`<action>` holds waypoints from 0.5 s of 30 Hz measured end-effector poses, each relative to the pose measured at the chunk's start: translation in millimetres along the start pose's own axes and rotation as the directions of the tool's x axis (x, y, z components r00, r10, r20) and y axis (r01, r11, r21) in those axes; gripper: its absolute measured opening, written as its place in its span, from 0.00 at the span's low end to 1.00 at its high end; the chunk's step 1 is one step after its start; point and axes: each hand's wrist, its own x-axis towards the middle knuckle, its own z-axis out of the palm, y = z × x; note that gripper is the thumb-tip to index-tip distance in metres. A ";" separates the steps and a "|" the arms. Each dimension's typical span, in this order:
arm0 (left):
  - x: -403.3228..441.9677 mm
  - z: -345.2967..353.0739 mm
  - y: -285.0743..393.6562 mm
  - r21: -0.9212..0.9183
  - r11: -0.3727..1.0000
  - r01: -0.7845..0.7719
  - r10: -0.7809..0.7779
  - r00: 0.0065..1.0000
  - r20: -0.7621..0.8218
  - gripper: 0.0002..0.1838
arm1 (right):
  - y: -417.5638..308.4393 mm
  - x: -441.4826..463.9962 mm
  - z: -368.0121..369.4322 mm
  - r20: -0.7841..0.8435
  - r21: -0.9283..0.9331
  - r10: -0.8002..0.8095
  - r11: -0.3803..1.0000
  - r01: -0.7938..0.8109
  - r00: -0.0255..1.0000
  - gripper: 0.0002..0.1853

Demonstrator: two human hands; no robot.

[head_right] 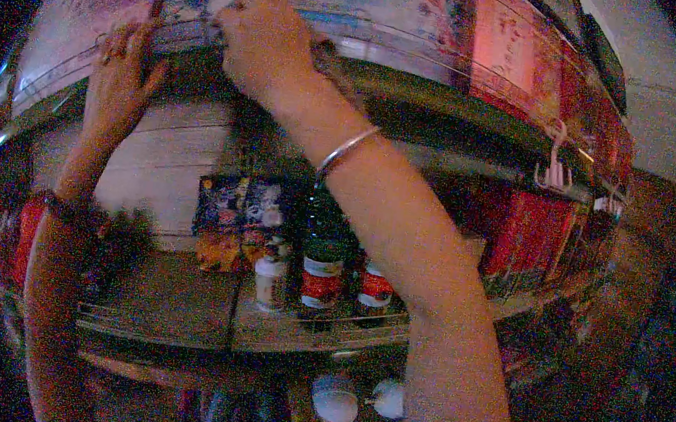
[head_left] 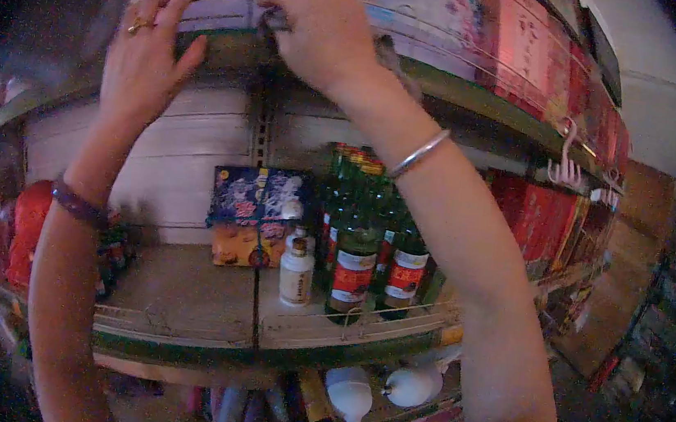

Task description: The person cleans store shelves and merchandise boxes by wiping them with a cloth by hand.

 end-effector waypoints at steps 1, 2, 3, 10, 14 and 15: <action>0.0 -2.5 2.9 -0.047 0.999 0.020 -0.019 1.000 0.017 0.27 | 9.9 -9.2 -5.6 -0.009 -0.016 -0.011 1.000 0.011 1.000 0.12; -1.3 -6.1 4.9 -0.088 0.996 0.033 -0.031 0.999 0.025 0.28 | 18.4 -23.0 -14.1 -0.030 -0.035 -0.025 0.999 0.024 0.999 0.12; -1.5 -6.4 4.5 -0.081 0.995 0.059 -0.053 0.996 0.073 0.27 | 29.8 -34.3 -22.0 -0.041 -0.046 -0.042 0.998 0.040 0.998 0.12; 1.9 -20.9 16.0 -0.071 0.978 0.198 -0.166 0.933 0.318 0.29 | 169.4 -130.3 -136.6 0.024 -0.404 0.355 0.858 -0.316 0.934 0.10; 3.2 -7.4 12.0 0.002 0.999 0.036 -0.036 0.994 0.101 0.29 | 149.5 -73.8 -114.0 -0.461 0.017 0.470 0.853 -0.522 0.753 0.15; 2.2 -3.1 7.2 0.025 0.999 -0.046 0.046 0.999 -0.010 0.28 | 118.8 -53.2 -91.6 -0.265 -0.088 0.475 0.855 -0.512 0.839 0.17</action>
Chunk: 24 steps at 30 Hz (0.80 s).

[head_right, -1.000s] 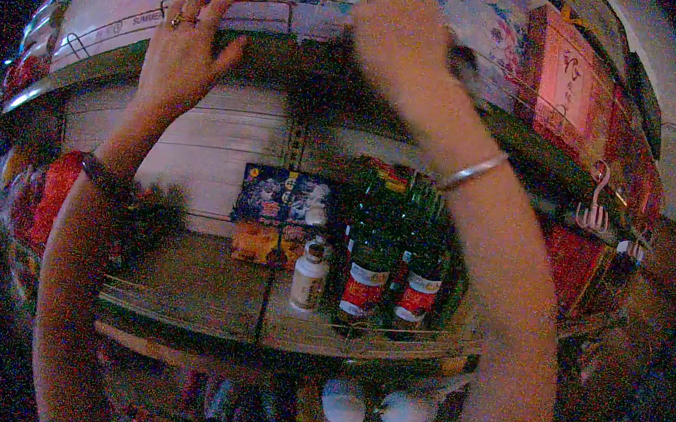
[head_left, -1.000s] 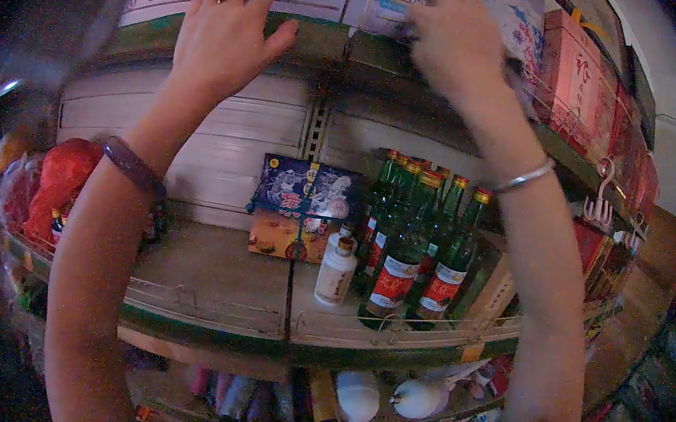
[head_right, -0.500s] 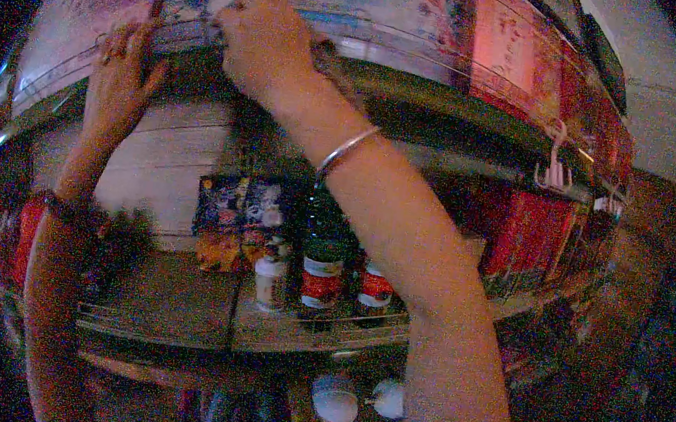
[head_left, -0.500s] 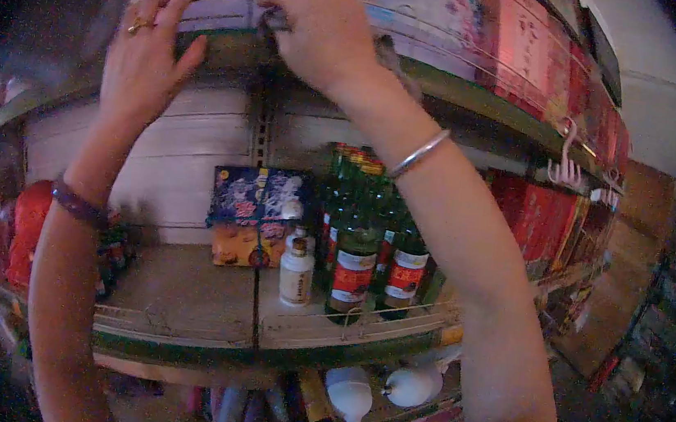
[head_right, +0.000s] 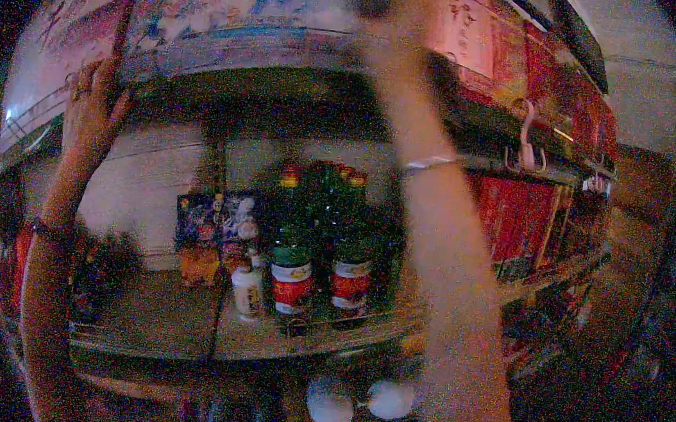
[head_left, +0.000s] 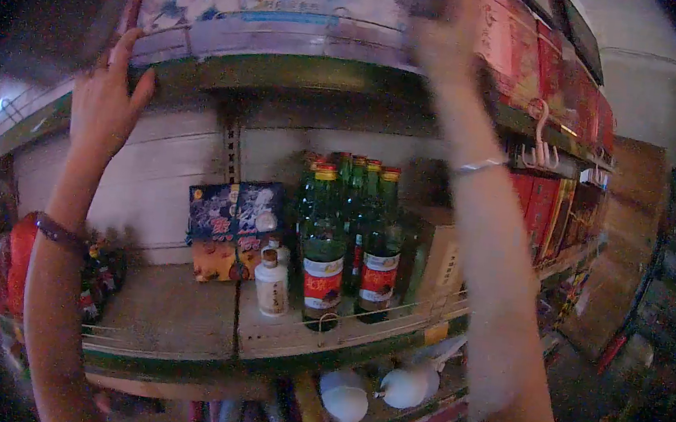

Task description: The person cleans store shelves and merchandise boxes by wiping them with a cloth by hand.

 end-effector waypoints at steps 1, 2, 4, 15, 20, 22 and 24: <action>-2.4 -1.1 -1.2 0.042 0.999 0.028 -0.030 0.998 0.052 0.24 | -37.1 -4.5 13.6 0.324 -0.143 -0.008 0.988 0.057 0.946 0.19; -4.0 1.4 -4.1 0.041 0.999 0.026 -0.028 0.998 0.051 0.23 | -53.7 -12.3 27.2 0.399 -0.139 -0.132 0.970 0.202 0.908 0.21; -3.9 0.0 -6.7 0.045 0.999 0.028 -0.031 0.998 0.057 0.21 | -41.1 -34.7 35.2 -0.015 -0.001 -0.501 0.865 0.502 0.865 0.23; 0.8 -8.4 4.7 0.059 0.981 0.187 -0.196 0.921 0.337 0.28 | 52.2 -44.2 -28.4 0.057 -0.235 -0.145 0.960 0.155 0.988 0.11; -6.0 5.7 -4.7 -0.005 1.000 -0.006 0.006 0.999 0.038 0.29 | -53.3 -42.0 52.5 -0.142 0.214 -0.325 0.912 0.349 0.935 0.16; -7.3 2.7 -6.3 -0.041 0.999 0.014 -0.011 0.997 0.075 0.30 | -47.0 -43.8 49.5 -0.057 0.250 -0.503 0.829 0.500 0.862 0.18; -4.9 -3.2 -3.8 -0.057 0.996 0.062 -0.054 0.989 0.141 0.29 | -23.4 -38.8 33.4 0.003 0.228 -0.576 0.796 0.560 0.817 0.20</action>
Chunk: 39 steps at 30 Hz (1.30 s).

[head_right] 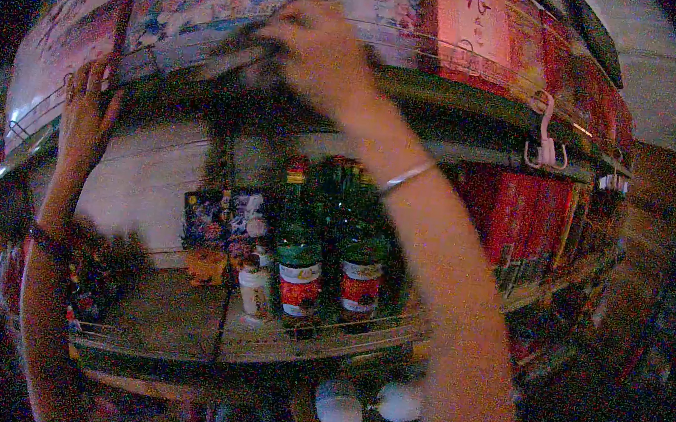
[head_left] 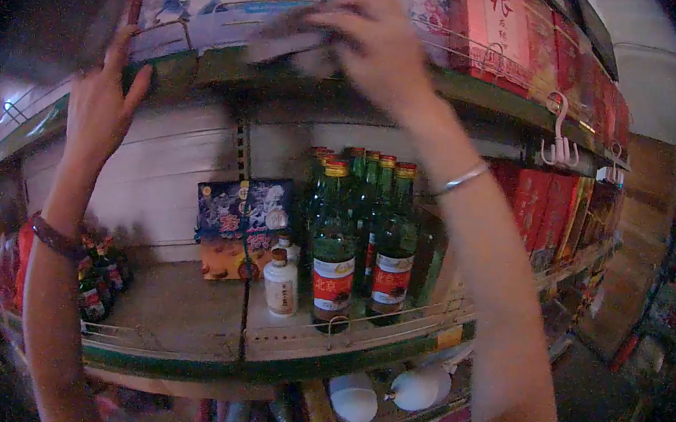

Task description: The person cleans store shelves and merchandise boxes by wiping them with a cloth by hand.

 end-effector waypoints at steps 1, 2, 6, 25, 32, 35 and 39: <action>0.4 -2.0 0.4 -0.003 1.000 0.018 -0.018 1.000 0.022 0.29 | 16.6 -8.6 -18.2 0.015 -0.043 0.022 0.999 -0.021 1.000 0.21; 0.8 -0.8 -0.3 0.002 1.000 0.025 -0.025 0.999 0.024 0.29 | 28.2 -14.3 -37.3 0.024 -0.163 0.073 0.984 -0.068 0.997 0.22; 2.8 6.8 2.2 0.055 0.995 -0.082 0.091 0.978 -0.187 0.29 | 53.8 -24.1 -71.5 -0.023 -0.123 0.499 0.859 -0.498 0.866 0.16; 1.5 4.6 -0.9 0.043 0.999 0.019 -0.020 1.000 0.005 0.26 | -19.1 10.4 -19.5 0.180 -0.372 0.281 0.907 -0.199 0.943 0.10; 1.2 -0.8 -2.5 -0.037 0.998 0.045 -0.045 0.999 0.019 0.24 | 16.7 32.4 -19.4 0.419 -0.401 0.049 0.906 0.137 0.906 0.09; 1.8 -1.4 -1.7 -0.055 0.998 0.040 -0.039 0.999 0.020 0.25 | -2.3 41.5 -19.4 0.463 -0.519 0.011 0.814 0.261 0.886 0.08; 1.4 4.7 0.2 -0.005 0.997 0.082 -0.082 0.996 0.022 0.25 | 1.9 34.3 -14.3 0.392 -0.489 0.095 0.864 0.120 0.915 0.08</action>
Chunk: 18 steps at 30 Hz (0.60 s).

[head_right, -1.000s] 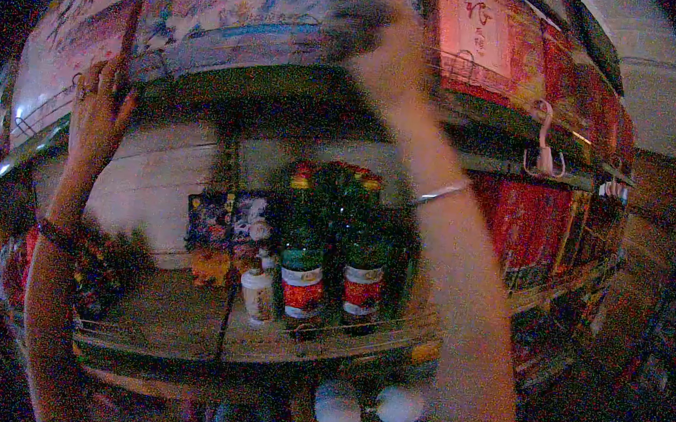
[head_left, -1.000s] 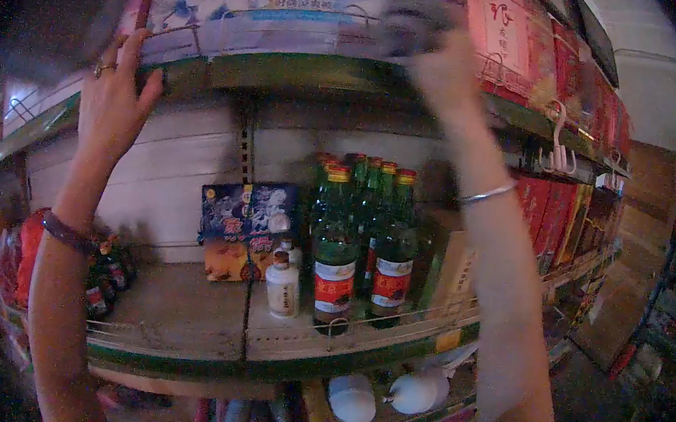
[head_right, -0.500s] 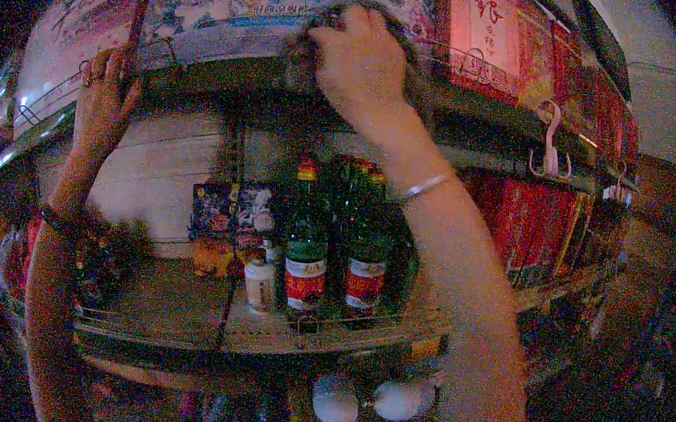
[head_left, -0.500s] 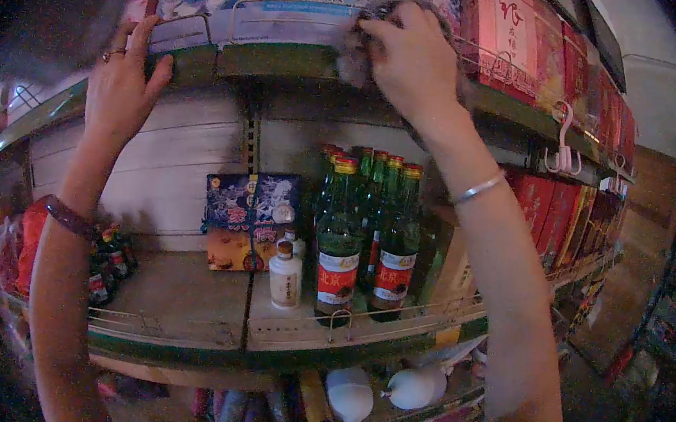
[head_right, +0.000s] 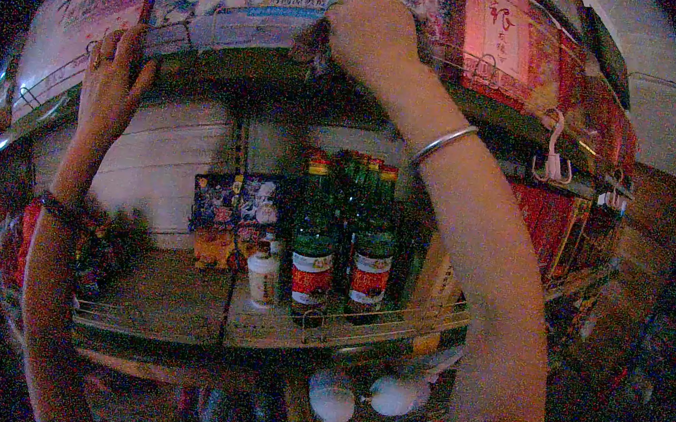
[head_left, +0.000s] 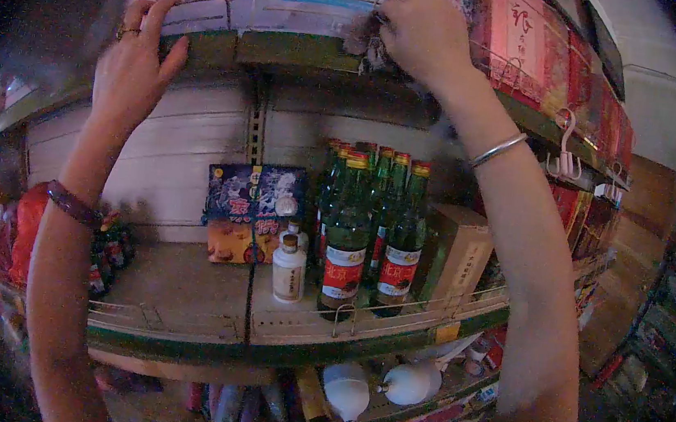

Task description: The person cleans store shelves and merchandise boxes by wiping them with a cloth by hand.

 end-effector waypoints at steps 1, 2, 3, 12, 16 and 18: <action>1.0 0.3 1.0 0.005 1.000 0.010 -0.010 1.000 0.015 0.26 | 6.6 -1.6 1.3 -0.014 0.104 0.006 0.995 -0.004 1.000 0.08; 2.3 -0.3 2.8 0.009 1.000 0.020 -0.020 0.999 0.030 0.26 | 12.1 -1.2 3.8 -0.028 0.206 0.011 0.978 -0.005 1.000 0.09; 2.7 -6.8 7.0 -0.007 0.999 0.034 -0.034 0.997 0.070 0.28 | 15.2 1.4 8.5 0.024 0.262 0.072 0.962 -0.076 0.997 0.09; -3.3 -4.1 -0.5 -0.107 0.994 -0.021 0.016 0.999 -0.041 0.24 | -1.3 -4.4 -2.0 0.134 0.181 0.301 0.929 -0.322 0.944 0.10; -1.4 -2.6 -0.8 -0.099 0.995 -0.012 0.008 0.999 -0.037 0.25 | -12.6 -11.8 -12.0 -0.006 0.006 0.203 0.979 -0.203 0.979 0.09; 0.0 -0.7 -0.1 -0.040 0.997 -0.066 0.061 0.992 -0.107 0.25 | -13.6 -10.7 -8.2 -0.027 0.016 0.238 0.971 -0.238 0.971 0.09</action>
